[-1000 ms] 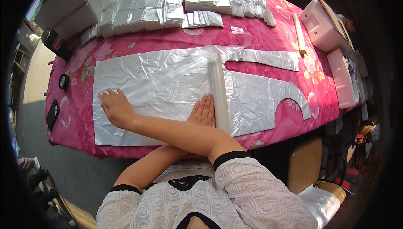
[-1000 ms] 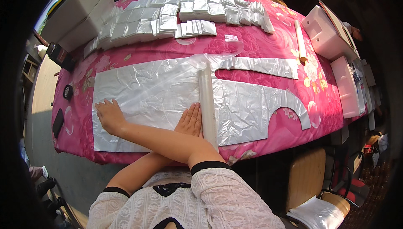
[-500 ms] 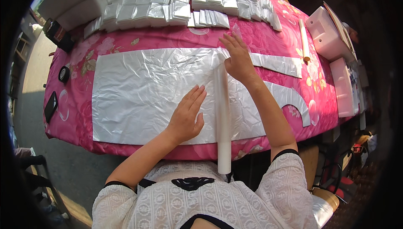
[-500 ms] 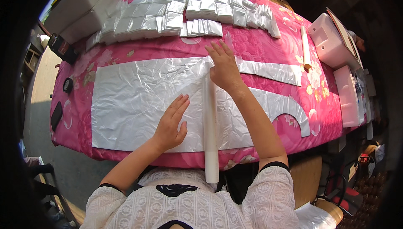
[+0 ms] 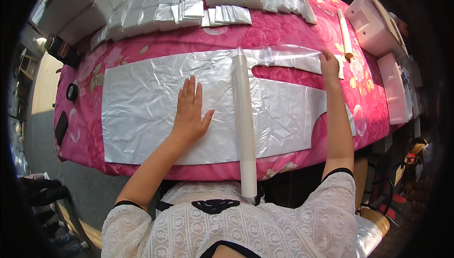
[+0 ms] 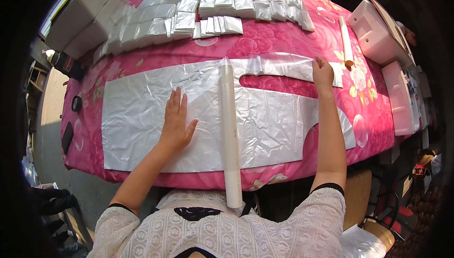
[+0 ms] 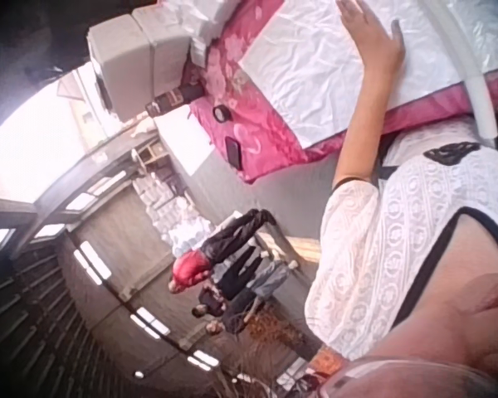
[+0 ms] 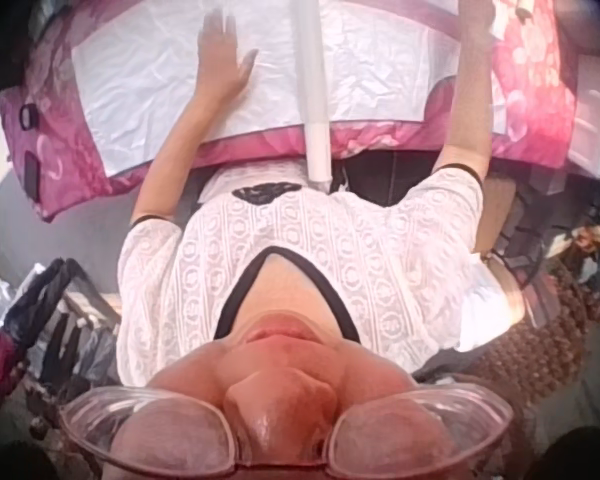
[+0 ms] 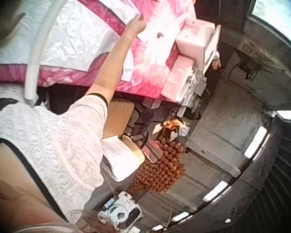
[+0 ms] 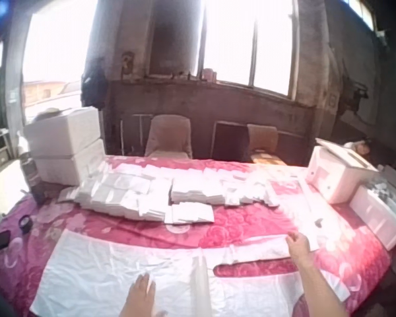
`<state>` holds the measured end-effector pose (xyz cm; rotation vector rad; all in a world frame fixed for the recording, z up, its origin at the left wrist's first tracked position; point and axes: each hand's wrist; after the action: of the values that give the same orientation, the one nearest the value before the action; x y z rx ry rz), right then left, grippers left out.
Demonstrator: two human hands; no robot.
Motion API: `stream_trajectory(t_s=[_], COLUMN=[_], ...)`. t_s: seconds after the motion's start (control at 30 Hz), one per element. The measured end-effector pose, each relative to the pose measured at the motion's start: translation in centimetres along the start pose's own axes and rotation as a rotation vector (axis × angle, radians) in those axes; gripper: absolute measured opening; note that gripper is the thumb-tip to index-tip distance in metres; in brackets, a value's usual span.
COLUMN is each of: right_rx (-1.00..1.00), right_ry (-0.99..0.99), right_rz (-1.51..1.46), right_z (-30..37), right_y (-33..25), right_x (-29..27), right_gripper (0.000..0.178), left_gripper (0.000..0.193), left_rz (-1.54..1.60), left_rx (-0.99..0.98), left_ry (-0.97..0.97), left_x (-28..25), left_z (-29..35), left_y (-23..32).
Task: The person repeatedly unrolls a sheet of clear plastic wrap, places it over a small white rectangular item, folds the wrap around the item, and sets the wrapped unit aside. This process is repeated multiple times on a pink floral tablecloth with many pre-wrapped items already stacked nearby.
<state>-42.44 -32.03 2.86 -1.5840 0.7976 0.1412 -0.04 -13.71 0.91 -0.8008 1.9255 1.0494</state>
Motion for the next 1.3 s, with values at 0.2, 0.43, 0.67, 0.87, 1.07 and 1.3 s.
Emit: stream_trajectory(t_s=[0.2,0.43,0.67,0.87,1.07,1.3], right_rx=[-0.234,-0.614,-0.946,-1.244,-0.996,-1.371], right_ry=[0.028,-0.749,-0.858,-1.037,-1.230,-1.048], right_rz=[0.240,0.156,0.355,-0.014,-0.368,0.043], right_z=[6.5,21.2,22.7,29.8,29.8,29.8], right_y=[-2.2,-9.7,-10.8,-18.9,-24.4,-23.2], right_x=[-1.5,2.6,5.4,15.3,16.8,24.8], right_gripper=[0.051,0.058,0.065,0.058,0.047,0.055], left_gripper=[0.057,0.067,0.055,0.049,0.049,0.040], left_rz=[0.943,1.919,1.660,1.449,1.218,0.975], left_rx=[-0.256,-0.897,-0.808,-0.792,-0.875,-0.826], left_ry=[0.108,0.166,0.086,0.236,0.392,0.394], left_x=[-0.2,1.5,-3.4,-10.9,-15.8,-15.9], left_z=[-5.0,-8.6,-4.7,6.1,19.2,24.3], left_y=[3.1,1.7,0.0,-4.4,-5.8,-2.6])
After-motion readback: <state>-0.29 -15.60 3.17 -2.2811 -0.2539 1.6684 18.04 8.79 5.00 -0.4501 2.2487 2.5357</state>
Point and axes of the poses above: each hand's wrist, its own z-axis away from the middle knuckle, its own x-axis out of the palm, y = z × x, and after that the axes turned 4 degrees about x, right-handed
